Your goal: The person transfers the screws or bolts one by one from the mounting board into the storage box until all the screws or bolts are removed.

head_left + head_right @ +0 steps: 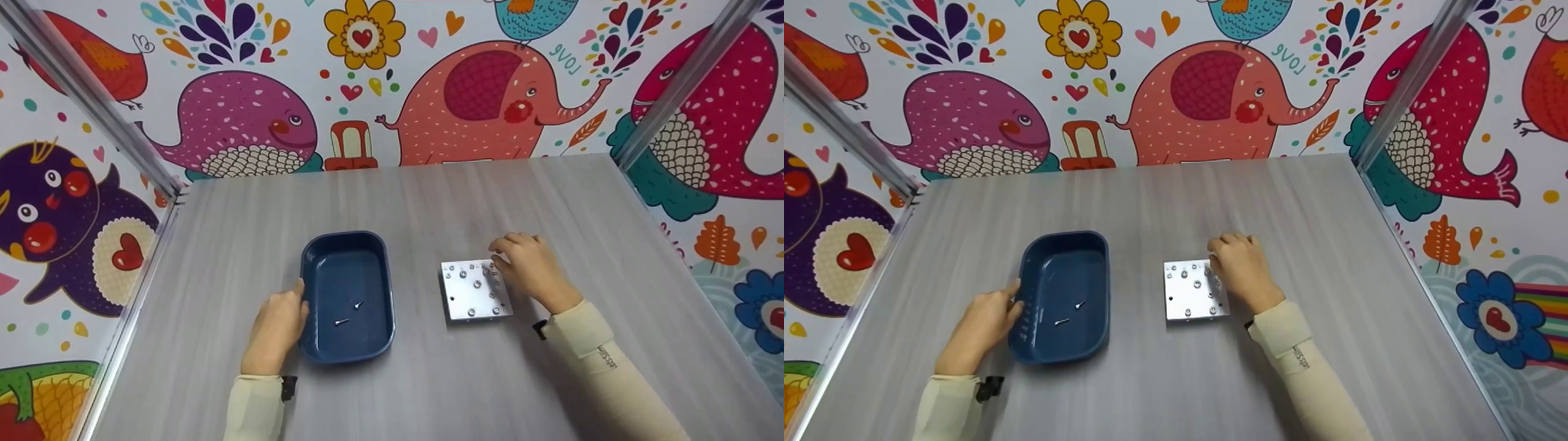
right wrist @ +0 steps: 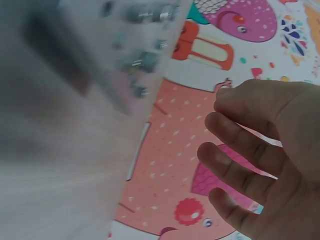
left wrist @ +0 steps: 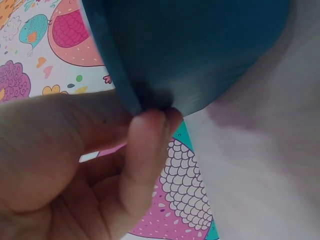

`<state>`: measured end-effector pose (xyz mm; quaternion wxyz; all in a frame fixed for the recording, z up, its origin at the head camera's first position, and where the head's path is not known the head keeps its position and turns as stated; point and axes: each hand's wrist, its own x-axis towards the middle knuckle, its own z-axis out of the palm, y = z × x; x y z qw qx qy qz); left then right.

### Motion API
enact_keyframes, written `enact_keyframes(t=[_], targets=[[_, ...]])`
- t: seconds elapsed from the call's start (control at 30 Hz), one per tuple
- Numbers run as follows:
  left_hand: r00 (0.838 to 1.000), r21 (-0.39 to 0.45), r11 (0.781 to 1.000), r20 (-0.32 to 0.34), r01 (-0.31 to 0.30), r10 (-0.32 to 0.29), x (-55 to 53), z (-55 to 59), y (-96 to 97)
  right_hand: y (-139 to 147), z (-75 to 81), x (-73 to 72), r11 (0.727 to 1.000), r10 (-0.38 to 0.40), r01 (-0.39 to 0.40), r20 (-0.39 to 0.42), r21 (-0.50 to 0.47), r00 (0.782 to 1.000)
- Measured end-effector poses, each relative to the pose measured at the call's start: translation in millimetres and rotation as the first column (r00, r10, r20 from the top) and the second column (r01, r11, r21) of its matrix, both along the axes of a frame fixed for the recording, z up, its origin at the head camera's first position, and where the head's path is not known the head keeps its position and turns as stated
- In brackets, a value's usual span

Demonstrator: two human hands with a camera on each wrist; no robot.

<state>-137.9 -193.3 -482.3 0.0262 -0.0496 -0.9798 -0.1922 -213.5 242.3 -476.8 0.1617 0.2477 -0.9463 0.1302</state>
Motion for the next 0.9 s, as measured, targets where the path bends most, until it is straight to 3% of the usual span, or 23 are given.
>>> enact_keyframes(t=[0.17, 0.37, 0.9], targets=[[1.0, -0.006, 1.0, -0.011, 0.007, -0.007, 0.2, -0.1, -0.3, 5.4, -14.1, -1.5, 0.999, -0.027, 0.026, 0.066, 0.029, 0.997], [1.0, -0.012, 1.0, -0.023, 0.007, -0.008, -1.2, -1.9, 0.1, 8.2, -27.4, -1.2, 0.999, -0.021, 0.019, 0.056, 0.039, 0.998], [1.0, 0.005, 1.0, 0.013, -0.012, 0.012, -0.2, -0.9, 0.4, 5.9, -34.9, -2.6, 0.998, -0.03, 0.028, 0.028, 0.059, 0.999]])
